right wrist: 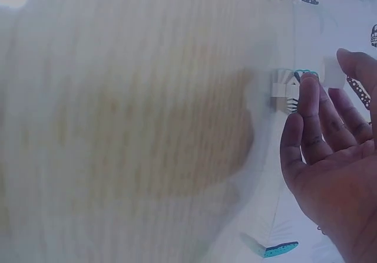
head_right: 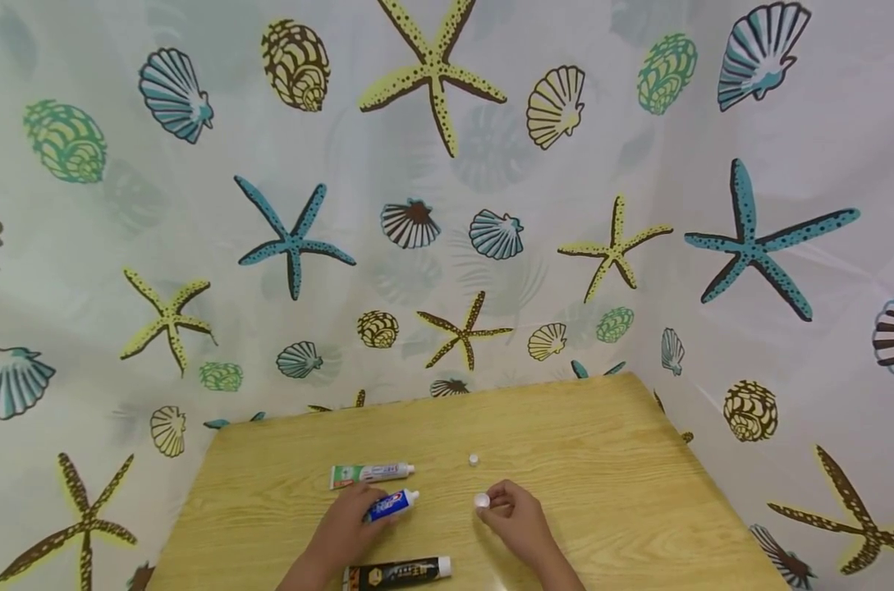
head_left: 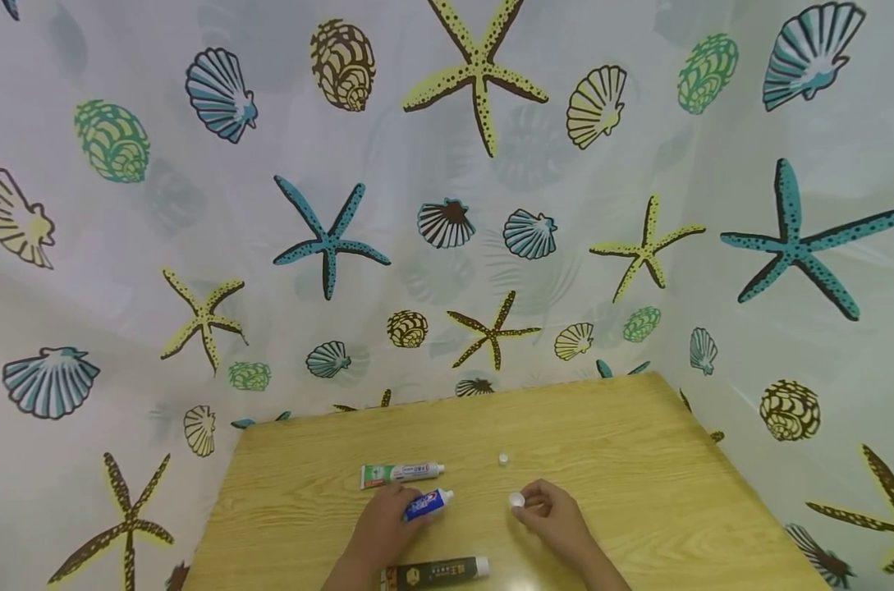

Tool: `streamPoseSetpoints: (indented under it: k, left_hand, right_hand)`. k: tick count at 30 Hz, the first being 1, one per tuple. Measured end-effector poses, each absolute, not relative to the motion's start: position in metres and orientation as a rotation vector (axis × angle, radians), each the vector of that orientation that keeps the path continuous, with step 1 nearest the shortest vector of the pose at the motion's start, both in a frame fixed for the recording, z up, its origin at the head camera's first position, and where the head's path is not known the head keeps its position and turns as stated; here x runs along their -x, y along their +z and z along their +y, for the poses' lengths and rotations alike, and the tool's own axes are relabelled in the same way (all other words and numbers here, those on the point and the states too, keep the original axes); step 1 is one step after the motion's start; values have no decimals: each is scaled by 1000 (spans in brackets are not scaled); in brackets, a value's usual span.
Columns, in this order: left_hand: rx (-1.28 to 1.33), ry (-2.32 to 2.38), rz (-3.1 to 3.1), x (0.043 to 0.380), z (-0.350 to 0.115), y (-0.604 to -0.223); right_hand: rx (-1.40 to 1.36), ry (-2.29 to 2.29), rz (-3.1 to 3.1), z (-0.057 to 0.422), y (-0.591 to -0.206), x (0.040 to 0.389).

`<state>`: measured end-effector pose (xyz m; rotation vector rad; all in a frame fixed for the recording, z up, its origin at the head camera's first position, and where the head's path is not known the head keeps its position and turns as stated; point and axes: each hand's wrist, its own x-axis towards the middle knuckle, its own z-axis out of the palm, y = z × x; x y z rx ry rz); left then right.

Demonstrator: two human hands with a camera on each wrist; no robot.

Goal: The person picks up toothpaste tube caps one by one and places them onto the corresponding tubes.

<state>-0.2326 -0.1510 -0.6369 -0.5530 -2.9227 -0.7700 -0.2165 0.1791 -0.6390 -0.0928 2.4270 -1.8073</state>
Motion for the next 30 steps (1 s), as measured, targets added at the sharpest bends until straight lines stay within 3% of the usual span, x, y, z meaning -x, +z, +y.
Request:
streamPoseSetpoints:
  k: [30]
  left_hand:
    - [824, -849, -2781, 206, -129, -592]
  right_hand:
    - [351, -1664, 2520, 162, -599, 206]
